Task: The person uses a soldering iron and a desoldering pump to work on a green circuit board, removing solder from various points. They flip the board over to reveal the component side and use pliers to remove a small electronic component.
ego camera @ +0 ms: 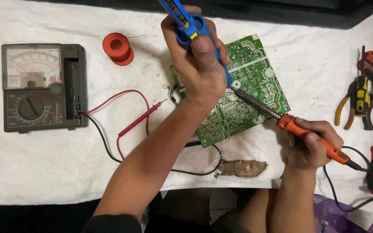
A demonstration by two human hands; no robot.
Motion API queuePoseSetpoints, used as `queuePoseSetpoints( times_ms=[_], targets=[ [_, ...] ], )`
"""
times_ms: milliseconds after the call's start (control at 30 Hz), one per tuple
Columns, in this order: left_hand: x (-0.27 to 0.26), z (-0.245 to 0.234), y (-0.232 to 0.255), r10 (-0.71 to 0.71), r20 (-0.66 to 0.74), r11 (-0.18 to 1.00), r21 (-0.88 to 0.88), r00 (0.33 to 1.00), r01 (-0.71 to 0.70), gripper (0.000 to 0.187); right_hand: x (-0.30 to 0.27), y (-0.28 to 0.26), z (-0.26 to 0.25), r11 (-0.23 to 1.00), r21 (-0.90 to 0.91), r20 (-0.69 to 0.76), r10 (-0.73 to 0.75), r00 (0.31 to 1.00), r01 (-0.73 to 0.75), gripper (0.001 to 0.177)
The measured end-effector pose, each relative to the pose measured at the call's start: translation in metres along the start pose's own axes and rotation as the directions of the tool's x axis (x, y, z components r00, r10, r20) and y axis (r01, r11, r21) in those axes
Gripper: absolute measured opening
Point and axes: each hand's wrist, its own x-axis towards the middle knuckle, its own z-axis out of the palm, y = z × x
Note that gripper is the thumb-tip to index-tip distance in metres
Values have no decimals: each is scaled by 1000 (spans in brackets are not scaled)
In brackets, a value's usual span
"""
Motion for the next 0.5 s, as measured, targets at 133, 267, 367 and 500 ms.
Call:
queuePoseSetpoints(
  times_ms=[133, 267, 367, 500],
  targets=[
    [0, -1, -1, 12, -2, 1000, 17, 1000, -12, 42, 1, 1, 0, 1000, -2, 17, -16, 1000, 16, 28],
    [0, 1, -1, 16, -29, 1000, 10, 999, -15, 43, 0, 1, 0, 1000, 3, 24, -18, 1000, 18, 26],
    [-1, 1, 0, 24, -13, 998, 55, 1000, -24, 43, -1, 1, -1, 999, 32, -6, 14, 1000, -14, 26],
    [0, 2, -2, 12, -38, 1000, 21, 999, -11, 42, -1, 1, -1, 999, 18, -11, 27, 1000, -26, 27]
  ],
)
